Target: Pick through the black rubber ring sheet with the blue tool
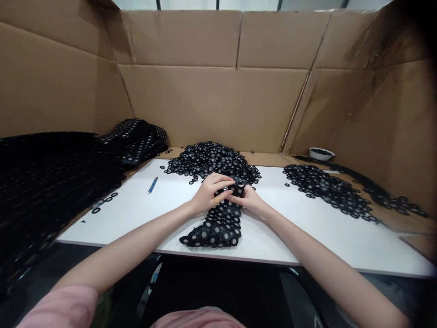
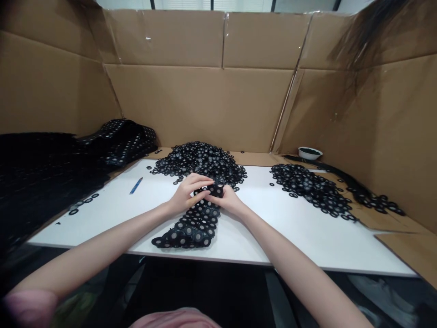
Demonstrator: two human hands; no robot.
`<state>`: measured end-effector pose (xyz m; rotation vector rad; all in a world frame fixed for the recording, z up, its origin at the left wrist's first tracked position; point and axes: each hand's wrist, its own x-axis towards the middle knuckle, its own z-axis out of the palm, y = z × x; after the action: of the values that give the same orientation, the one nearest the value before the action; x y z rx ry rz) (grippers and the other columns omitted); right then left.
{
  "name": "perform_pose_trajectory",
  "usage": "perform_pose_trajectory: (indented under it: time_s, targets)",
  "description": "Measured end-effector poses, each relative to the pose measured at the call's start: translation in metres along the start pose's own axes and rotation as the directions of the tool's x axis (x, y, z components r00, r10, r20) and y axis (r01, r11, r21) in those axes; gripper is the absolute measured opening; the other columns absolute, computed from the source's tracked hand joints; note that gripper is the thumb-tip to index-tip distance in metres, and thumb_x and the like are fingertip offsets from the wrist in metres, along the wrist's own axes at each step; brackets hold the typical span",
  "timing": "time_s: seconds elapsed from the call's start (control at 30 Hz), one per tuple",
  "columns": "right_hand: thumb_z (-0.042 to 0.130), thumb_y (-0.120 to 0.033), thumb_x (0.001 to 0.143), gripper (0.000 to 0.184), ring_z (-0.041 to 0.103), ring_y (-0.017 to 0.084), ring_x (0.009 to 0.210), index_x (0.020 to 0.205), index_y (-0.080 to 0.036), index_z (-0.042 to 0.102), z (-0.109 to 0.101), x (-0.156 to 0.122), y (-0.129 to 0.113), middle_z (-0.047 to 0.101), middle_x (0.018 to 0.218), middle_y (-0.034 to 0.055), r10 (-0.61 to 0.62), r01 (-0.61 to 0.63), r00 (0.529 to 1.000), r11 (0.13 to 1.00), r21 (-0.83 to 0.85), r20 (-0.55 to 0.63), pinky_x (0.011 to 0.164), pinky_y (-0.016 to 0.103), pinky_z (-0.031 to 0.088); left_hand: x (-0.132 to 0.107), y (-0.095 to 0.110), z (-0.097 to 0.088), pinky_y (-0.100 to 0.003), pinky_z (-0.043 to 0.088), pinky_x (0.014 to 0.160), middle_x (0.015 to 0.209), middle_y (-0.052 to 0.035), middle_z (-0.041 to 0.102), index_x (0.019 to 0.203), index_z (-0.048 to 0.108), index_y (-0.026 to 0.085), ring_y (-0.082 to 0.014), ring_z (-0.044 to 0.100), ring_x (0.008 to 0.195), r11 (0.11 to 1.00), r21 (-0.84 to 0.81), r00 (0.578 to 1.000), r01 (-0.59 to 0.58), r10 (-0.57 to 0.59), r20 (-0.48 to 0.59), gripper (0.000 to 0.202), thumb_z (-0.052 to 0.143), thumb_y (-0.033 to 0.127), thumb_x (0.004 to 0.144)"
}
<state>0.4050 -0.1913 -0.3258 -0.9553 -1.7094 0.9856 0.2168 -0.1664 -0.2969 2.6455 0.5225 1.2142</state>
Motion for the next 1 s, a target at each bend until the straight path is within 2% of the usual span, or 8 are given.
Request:
perform_pose_trajectory:
  time_s: [0.13,0.33,0.47,0.6,0.77,0.87,1.0]
  targets:
    - [0.074,-0.038,0.067,0.03,0.037,0.01,0.057,0.068,-0.015,0.054,0.0,-0.002,-0.005,0.047,0.061,-0.0033,0.005,-0.004,1.0,0.999,-0.047,0.023,0.052,0.024,0.032,-0.001,-0.006,0.004,-0.037,0.039,0.093,0.113,-0.008,0.064,0.114,0.064,0.021,-0.0214,0.054,0.106,0.999,0.036,0.997,-0.016,0.013,0.082,0.029,0.056,0.032,0.088]
    - [0.07,-0.037,0.07,0.029,0.033,0.01,0.056,0.063,-0.016,0.052,0.002,-0.005,-0.006,0.042,0.058,-0.0038,0.022,-0.019,0.999,0.994,-0.112,0.032,0.05,0.024,0.029,0.0,-0.011,0.002,-0.035,0.04,0.085,0.104,-0.0069,0.068,0.105,0.067,0.019,-0.0195,0.058,0.094,0.998,0.05,0.997,-0.047,0.043,0.063,0.026,0.06,0.036,0.086]
    - [0.071,-0.038,0.068,0.029,0.038,0.011,0.06,0.069,-0.015,0.054,0.001,-0.006,-0.004,0.048,0.064,-0.0018,0.033,-0.029,0.999,0.993,-0.113,0.037,0.053,0.025,0.032,0.0,-0.011,0.002,-0.034,0.039,0.084,0.104,-0.0065,0.067,0.107,0.065,0.018,-0.0188,0.057,0.094,0.994,0.064,0.994,-0.086,0.081,0.078,0.028,0.062,0.034,0.085]
    - [0.066,-0.043,0.072,0.031,0.039,0.012,0.061,0.069,-0.015,0.052,0.002,-0.005,-0.006,0.047,0.065,-0.001,0.028,-0.023,0.998,0.996,-0.086,0.058,0.054,0.025,0.033,-0.001,-0.008,0.0,-0.032,0.039,0.081,0.1,-0.0062,0.067,0.106,0.065,0.018,-0.0176,0.057,0.092,0.997,0.061,0.995,-0.056,0.051,0.087,0.025,0.056,0.033,0.089]
    - [0.062,-0.047,0.075,0.037,0.033,0.011,0.057,0.062,-0.017,0.045,0.004,-0.004,-0.009,0.04,0.06,-0.0031,0.0,0.006,0.997,0.997,-0.078,0.076,0.052,0.025,0.03,0.0,-0.006,-0.001,-0.029,0.038,0.078,0.09,-0.0055,0.067,0.105,0.066,0.016,-0.0159,0.058,0.085,0.999,0.042,0.994,-0.032,0.027,0.109,0.025,0.05,0.031,0.092]
    - [0.062,-0.049,0.076,0.042,0.027,0.01,0.054,0.058,-0.019,0.039,0.005,-0.004,-0.008,0.032,0.056,-0.0045,0.004,0.005,0.997,0.995,-0.098,0.082,0.048,0.025,0.024,0.0,-0.007,-0.001,-0.027,0.039,0.076,0.086,-0.0052,0.066,0.098,0.067,0.015,-0.0148,0.057,0.08,1.0,0.001,0.994,-0.024,0.024,0.106,0.026,0.048,0.032,0.093]
    - [0.063,-0.049,0.077,0.044,0.025,0.01,0.053,0.055,-0.019,0.038,0.006,-0.005,-0.005,0.03,0.053,-0.0047,0.006,0.007,0.994,0.993,-0.119,0.109,0.047,0.025,0.022,0.002,-0.007,0.0,-0.025,0.039,0.069,0.072,-0.0036,0.062,0.076,0.065,0.013,-0.0132,0.054,0.07,0.998,-0.03,0.992,0.05,-0.047,0.114,0.036,0.041,0.033,0.095]
